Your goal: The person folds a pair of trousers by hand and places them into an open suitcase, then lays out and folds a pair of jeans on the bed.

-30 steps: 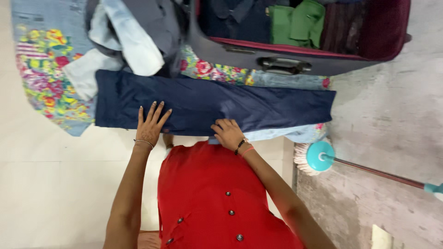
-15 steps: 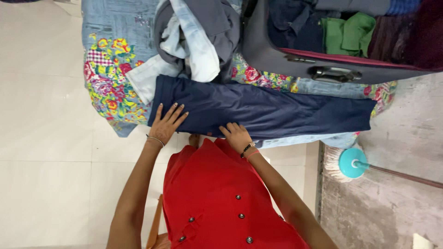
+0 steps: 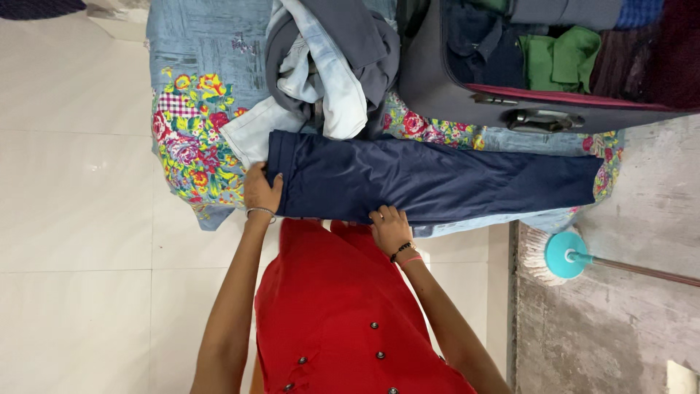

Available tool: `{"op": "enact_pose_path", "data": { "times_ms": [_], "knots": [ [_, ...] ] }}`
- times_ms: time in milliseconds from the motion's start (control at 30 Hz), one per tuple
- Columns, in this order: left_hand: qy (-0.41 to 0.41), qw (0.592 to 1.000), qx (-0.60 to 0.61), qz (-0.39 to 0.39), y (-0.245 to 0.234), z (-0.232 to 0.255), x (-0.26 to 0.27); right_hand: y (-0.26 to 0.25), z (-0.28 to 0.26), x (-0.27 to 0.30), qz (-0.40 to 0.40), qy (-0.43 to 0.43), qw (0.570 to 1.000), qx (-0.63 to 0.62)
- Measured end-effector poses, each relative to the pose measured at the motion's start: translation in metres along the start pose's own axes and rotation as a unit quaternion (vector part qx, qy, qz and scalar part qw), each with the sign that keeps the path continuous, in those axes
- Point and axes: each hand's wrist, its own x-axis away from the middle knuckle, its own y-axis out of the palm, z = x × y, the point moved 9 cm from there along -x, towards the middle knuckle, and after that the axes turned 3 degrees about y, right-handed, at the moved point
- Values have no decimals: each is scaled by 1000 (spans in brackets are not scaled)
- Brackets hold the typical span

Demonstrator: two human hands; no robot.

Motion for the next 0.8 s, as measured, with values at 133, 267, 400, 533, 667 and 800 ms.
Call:
{"op": "enact_pose_path", "data": {
  "times_ms": [133,267,400,533,667,800],
  "knots": [
    [-158,979,-20,-127,16,-17,-5,-2,-2,0,4,19,1000,-20],
    [-114,977,-3,-180,11,-2,-3,5,0,-1,-7,54,998,-24],
    [136,960,226,-95,-24,54,-4,7,1,-2,-14,75,997,-19],
    [200,955,182,-124,-36,81,3,5,-1,-6,-25,77,997,6],
    [157,961,203,-107,-76,83,3,-18,-17,-10,-10,36,999,-14],
    [131,973,182,-59,-115,60,5,-38,-39,-13,18,-26,999,-31]
  ]
}}
